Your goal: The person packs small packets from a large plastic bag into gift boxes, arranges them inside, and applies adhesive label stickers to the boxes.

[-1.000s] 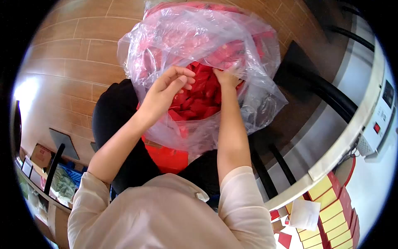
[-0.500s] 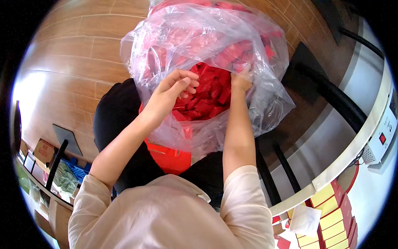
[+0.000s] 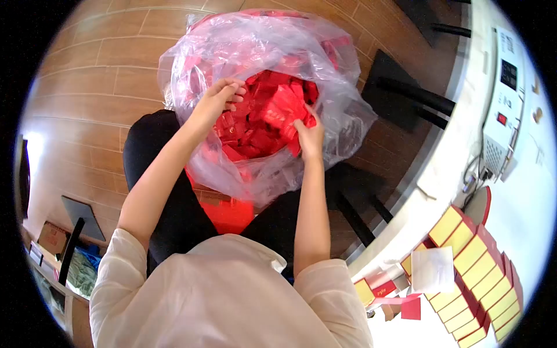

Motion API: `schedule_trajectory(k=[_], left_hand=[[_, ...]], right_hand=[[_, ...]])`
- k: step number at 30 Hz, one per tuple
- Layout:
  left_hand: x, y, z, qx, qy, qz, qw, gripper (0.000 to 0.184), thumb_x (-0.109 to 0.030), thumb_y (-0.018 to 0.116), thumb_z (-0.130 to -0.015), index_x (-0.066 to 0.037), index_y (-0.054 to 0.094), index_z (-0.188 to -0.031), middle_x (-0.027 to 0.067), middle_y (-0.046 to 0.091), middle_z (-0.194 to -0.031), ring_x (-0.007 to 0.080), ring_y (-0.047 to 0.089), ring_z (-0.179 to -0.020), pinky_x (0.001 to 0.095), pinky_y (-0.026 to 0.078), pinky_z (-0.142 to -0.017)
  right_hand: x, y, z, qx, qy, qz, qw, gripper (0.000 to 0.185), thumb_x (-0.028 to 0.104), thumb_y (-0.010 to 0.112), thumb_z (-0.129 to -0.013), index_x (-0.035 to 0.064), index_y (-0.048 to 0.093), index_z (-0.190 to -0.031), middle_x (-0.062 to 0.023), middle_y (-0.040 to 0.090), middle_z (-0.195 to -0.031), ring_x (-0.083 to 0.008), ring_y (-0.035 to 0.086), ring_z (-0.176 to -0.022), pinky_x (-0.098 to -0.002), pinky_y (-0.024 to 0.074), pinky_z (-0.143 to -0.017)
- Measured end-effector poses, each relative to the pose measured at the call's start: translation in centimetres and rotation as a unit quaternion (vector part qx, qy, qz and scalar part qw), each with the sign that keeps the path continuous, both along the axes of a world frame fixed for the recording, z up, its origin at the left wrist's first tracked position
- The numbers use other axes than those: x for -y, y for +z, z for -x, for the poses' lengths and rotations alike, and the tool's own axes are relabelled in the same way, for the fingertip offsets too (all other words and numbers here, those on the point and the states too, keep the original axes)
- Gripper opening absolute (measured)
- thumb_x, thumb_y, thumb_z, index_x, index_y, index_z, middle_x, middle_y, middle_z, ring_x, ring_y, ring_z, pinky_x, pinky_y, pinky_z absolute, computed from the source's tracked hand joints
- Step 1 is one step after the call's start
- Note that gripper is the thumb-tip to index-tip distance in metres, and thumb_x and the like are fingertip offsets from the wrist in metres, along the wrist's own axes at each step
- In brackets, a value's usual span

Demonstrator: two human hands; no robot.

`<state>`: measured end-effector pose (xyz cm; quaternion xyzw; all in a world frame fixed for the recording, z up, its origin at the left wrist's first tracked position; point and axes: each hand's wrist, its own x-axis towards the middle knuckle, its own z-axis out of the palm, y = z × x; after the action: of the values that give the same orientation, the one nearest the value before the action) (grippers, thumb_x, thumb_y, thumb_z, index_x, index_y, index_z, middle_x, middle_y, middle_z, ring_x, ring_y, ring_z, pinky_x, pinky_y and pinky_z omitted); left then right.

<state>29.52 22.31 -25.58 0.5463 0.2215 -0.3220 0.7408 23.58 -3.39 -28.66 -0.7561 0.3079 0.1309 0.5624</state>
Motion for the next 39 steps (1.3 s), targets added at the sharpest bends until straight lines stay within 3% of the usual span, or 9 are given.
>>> schedule_trajectory(k=[3,5,9,18,22,24,31,37,39], left_hand=[[-0.6,0.5,1.3,0.044,-0.015,-0.022,0.999,0.031,-0.027,0.051,-0.095,-0.006,0.054,-0.119,0.0034,0.060,-0.106,0.0118,0.056,-0.095,0.0270,0.044,-0.083],[-1.2,0.3,2.8,0.073,-0.048,-0.007,0.996,0.040,-0.031,0.055,-0.094,-0.006,0.049,-0.124,0.0050,0.058,-0.111,0.0135,0.055,-0.101,0.0287,0.044,-0.087],[-2.0,3.5,7.7,0.079,-0.124,0.050,0.988,0.055,-0.044,0.059,-0.090,-0.009,0.044,-0.130,0.0062,0.050,-0.125,0.0184,0.050,-0.116,0.0355,0.041,-0.096],[-0.3,7.1,17.3,0.024,0.055,0.223,0.973,0.053,-0.037,0.056,-0.094,-0.006,0.038,-0.133,0.0085,0.050,-0.128,0.0184,0.051,-0.117,0.0367,0.045,-0.096],[0.4,7.3,17.8,0.098,0.074,0.167,0.978,0.045,-0.029,0.057,-0.094,-0.006,0.041,-0.130,0.0076,0.053,-0.124,0.0171,0.055,-0.111,0.0332,0.046,-0.094],[-0.2,6.8,17.1,0.090,0.164,0.150,0.971,0.043,-0.028,0.056,-0.094,-0.009,0.042,-0.131,0.0057,0.055,-0.123,0.0172,0.056,-0.109,0.0344,0.044,-0.096],[-3.5,7.3,16.9,0.137,0.183,0.058,0.972,0.038,-0.017,0.061,-0.087,-0.004,0.048,-0.120,0.0050,0.059,-0.109,0.0136,0.056,-0.099,0.0294,0.045,-0.088],[-4.7,6.8,19.1,0.079,0.152,0.130,0.977,0.037,-0.014,0.059,-0.086,-0.007,0.047,-0.120,0.0032,0.057,-0.105,0.0138,0.056,-0.099,0.0307,0.044,-0.090],[-4.5,7.4,19.6,0.064,0.156,0.136,0.976,0.036,-0.014,0.059,-0.086,-0.008,0.046,-0.120,0.0030,0.057,-0.105,0.0139,0.056,-0.099,0.0311,0.044,-0.090]], right_hand=[[-1.7,5.2,4.7,-0.017,-0.159,-0.249,0.955,0.044,0.001,0.060,-0.080,0.0008,0.053,-0.123,-0.0090,0.061,-0.113,-0.0212,0.061,-0.100,-0.0359,0.0490,-0.088],[-3.1,8.3,7.0,-0.012,-0.199,-0.307,0.931,0.044,0.004,0.059,-0.081,0.0026,0.050,-0.125,-0.0081,0.060,-0.114,-0.0206,0.060,-0.101,-0.0362,0.0487,-0.089],[-4.1,10.8,10.8,-0.008,-0.177,-0.334,0.926,0.046,0.010,0.062,-0.081,0.0056,0.049,-0.125,-0.0077,0.059,-0.116,-0.0224,0.059,-0.104,-0.0382,0.0486,-0.091],[-8.1,12.1,14.2,0.060,-0.201,-0.394,0.895,0.041,0.006,0.060,-0.084,0.0052,0.051,-0.124,-0.0063,0.060,-0.116,-0.0210,0.059,-0.105,-0.0366,0.0473,-0.092],[-8.4,12.8,14.0,0.103,-0.219,-0.421,0.874,0.041,0.008,0.057,-0.085,0.0033,0.050,-0.125,-0.0100,0.059,-0.119,-0.0244,0.057,-0.109,-0.0391,0.0453,-0.096],[-7.9,13.4,13.6,0.136,-0.201,-0.448,0.861,0.042,0.013,0.053,-0.087,-0.0002,0.047,-0.127,-0.0137,0.057,-0.123,-0.0276,0.055,-0.114,-0.0404,0.0439,-0.098],[-5.2,15.1,14.4,0.161,-0.167,-0.492,0.839,0.049,0.013,0.051,-0.088,-0.0019,0.040,-0.134,-0.0154,0.055,-0.129,-0.0271,0.055,-0.115,-0.0383,0.0450,-0.097],[-5.4,15.2,14.8,0.173,-0.176,-0.555,0.794,0.053,0.015,0.050,-0.088,-0.0031,0.037,-0.136,-0.0159,0.051,-0.133,-0.0272,0.058,-0.110,-0.0379,0.0471,-0.094],[-5.0,14.5,15.0,0.157,-0.159,-0.628,0.745,0.052,0.016,0.050,-0.089,-0.0034,0.037,-0.136,-0.0167,0.049,-0.136,-0.0278,0.059,-0.107,-0.0378,0.0483,-0.092]])
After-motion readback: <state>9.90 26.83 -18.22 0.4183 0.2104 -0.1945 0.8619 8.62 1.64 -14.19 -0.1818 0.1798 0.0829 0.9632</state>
